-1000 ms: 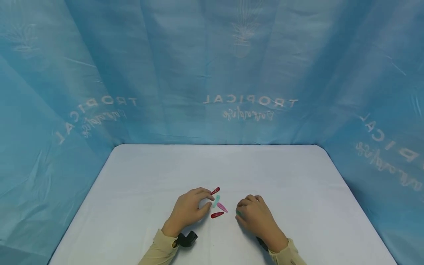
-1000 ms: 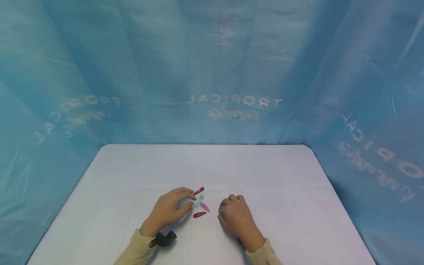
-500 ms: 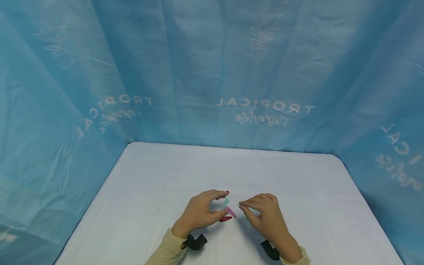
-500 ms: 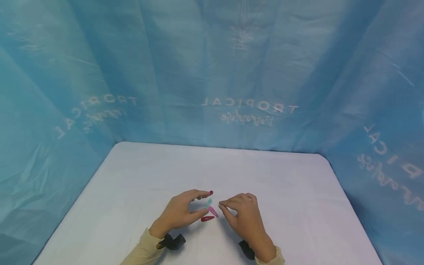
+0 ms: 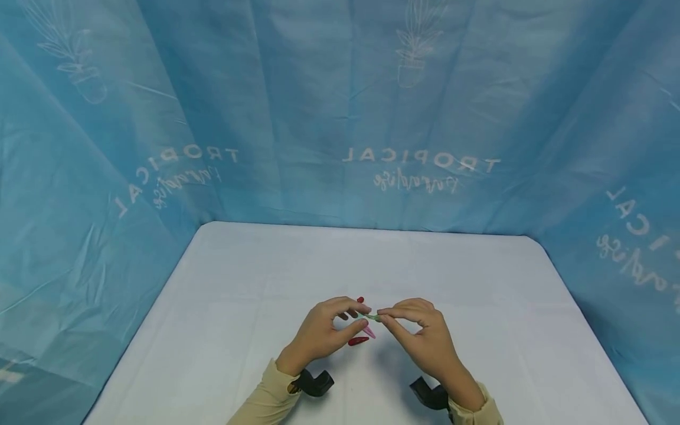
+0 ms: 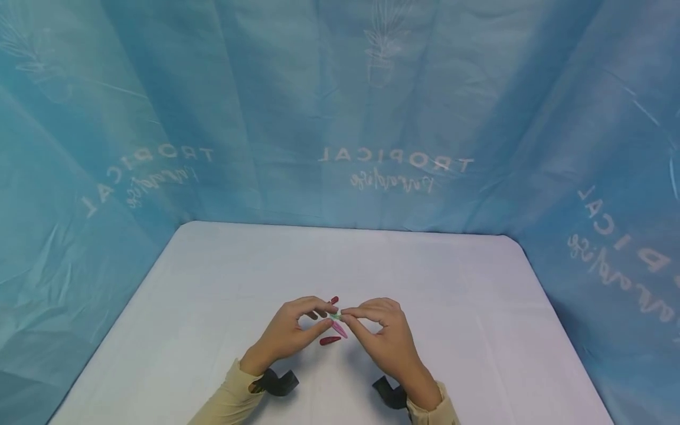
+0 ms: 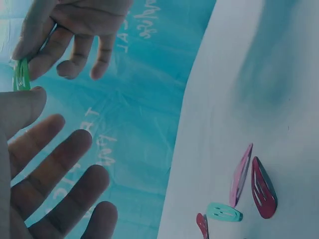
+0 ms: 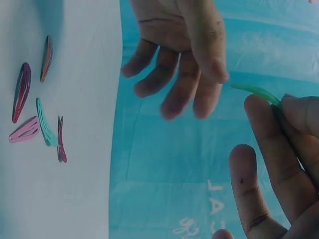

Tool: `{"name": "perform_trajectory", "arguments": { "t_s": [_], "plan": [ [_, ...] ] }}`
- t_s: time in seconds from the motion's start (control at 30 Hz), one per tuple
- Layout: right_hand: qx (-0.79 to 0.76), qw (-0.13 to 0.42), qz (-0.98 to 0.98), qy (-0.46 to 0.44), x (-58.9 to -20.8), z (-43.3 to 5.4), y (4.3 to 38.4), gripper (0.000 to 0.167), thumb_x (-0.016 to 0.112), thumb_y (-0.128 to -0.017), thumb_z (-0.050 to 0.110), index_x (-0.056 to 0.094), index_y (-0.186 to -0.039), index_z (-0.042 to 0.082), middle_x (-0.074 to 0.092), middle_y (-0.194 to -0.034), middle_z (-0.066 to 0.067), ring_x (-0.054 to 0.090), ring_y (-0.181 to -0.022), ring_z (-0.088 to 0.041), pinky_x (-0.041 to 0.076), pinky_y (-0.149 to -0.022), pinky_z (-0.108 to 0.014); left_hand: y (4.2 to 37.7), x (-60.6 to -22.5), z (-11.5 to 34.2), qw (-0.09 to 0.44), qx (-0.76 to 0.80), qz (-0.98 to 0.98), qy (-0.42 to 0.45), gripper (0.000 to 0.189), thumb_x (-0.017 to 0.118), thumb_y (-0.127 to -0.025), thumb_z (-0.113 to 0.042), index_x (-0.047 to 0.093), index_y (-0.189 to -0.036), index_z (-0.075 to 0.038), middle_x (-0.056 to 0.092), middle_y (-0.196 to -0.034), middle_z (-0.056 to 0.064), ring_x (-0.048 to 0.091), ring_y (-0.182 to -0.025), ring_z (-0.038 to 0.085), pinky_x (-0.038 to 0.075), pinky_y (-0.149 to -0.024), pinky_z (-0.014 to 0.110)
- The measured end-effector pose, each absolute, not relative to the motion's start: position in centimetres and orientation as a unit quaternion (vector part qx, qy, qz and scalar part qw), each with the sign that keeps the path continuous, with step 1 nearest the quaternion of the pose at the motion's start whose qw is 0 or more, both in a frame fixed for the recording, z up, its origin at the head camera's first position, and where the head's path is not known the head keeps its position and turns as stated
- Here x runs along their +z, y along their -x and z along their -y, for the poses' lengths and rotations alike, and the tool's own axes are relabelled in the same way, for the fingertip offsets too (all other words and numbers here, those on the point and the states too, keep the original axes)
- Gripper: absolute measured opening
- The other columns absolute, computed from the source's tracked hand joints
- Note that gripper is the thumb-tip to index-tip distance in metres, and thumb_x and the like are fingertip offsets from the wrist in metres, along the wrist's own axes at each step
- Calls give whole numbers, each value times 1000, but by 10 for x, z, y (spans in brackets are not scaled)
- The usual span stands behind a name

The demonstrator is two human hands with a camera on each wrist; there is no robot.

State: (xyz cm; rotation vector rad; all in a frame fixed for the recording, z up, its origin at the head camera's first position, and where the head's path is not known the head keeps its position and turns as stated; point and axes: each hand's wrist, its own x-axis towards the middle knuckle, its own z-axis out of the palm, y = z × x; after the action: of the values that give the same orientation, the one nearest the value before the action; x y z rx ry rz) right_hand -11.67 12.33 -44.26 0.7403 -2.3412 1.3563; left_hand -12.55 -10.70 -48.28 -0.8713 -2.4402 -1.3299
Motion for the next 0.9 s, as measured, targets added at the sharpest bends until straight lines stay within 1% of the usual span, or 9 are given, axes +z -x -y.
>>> {"name": "perform_trajectory", "arguments": {
  "t_s": [0.07,0.13,0.23,0.3,0.37,0.53,0.63,0.7,0.9],
  "plan": [
    [476,170,823,-260,-443,-123,116,16,81,-86,15,82,-99,24,72,-92,18,63,-93,-8,41,-90,-39,125,-481,106,132,-451,827,311,16,67,-99,-31,73,-111,-22,72,-107,-9,68,-92,10,59,-74,33],
    [475,173,823,-259,-443,-124,116,15,81,-86,16,82,-99,23,72,-91,18,63,-92,-7,41,-89,-38,125,-478,105,151,-445,822,320,12,67,-99,-29,74,-106,-22,72,-102,-9,67,-90,6,58,-76,31],
    [474,178,823,-259,-443,-124,116,16,81,-86,17,82,-100,24,72,-91,18,64,-91,-7,42,-88,-38,123,-475,104,174,-436,823,319,17,67,-99,-29,74,-110,-19,73,-103,-8,67,-91,7,56,-81,29],
    [475,178,822,-260,-443,-125,116,15,81,-86,17,82,-100,25,72,-91,18,64,-90,-7,43,-87,-38,123,-473,103,187,-429,826,314,21,68,-98,-31,74,-113,-17,74,-106,-7,67,-91,8,54,-85,31],
    [473,176,822,-263,-443,-125,116,15,80,-87,18,82,-100,26,72,-91,17,64,-91,-7,43,-87,-38,122,-472,103,196,-425,827,312,25,69,-97,-32,74,-116,-17,74,-107,-8,67,-91,9,53,-87,32],
    [468,173,824,-268,-443,-126,116,12,80,-88,21,82,-100,23,73,-91,17,64,-93,-7,43,-89,-40,122,-468,101,225,-415,816,332,15,73,-94,-30,76,-107,-23,74,-99,-14,66,-90,6,44,-94,38],
    [469,174,823,-270,-443,-127,117,13,80,-88,20,82,-100,22,73,-91,17,64,-93,-7,43,-90,-40,123,-466,101,234,-420,810,336,12,75,-93,-28,77,-104,-24,74,-99,-15,66,-95,4,40,-97,41],
    [470,175,821,-273,-444,-127,116,13,79,-88,20,82,-100,23,73,-91,16,65,-93,-7,43,-90,-41,122,-466,100,233,-430,805,335,11,76,-92,-27,77,-103,-24,75,-100,-15,66,-98,3,40,-98,41],
    [475,185,817,-269,-441,-126,116,11,81,-87,21,80,-97,27,74,-92,16,65,-93,-8,40,-94,-45,120,-465,98,238,-454,795,326,11,78,-90,-23,77,-101,-23,75,-96,-13,66,-95,5,42,-97,43]
  ]
}}
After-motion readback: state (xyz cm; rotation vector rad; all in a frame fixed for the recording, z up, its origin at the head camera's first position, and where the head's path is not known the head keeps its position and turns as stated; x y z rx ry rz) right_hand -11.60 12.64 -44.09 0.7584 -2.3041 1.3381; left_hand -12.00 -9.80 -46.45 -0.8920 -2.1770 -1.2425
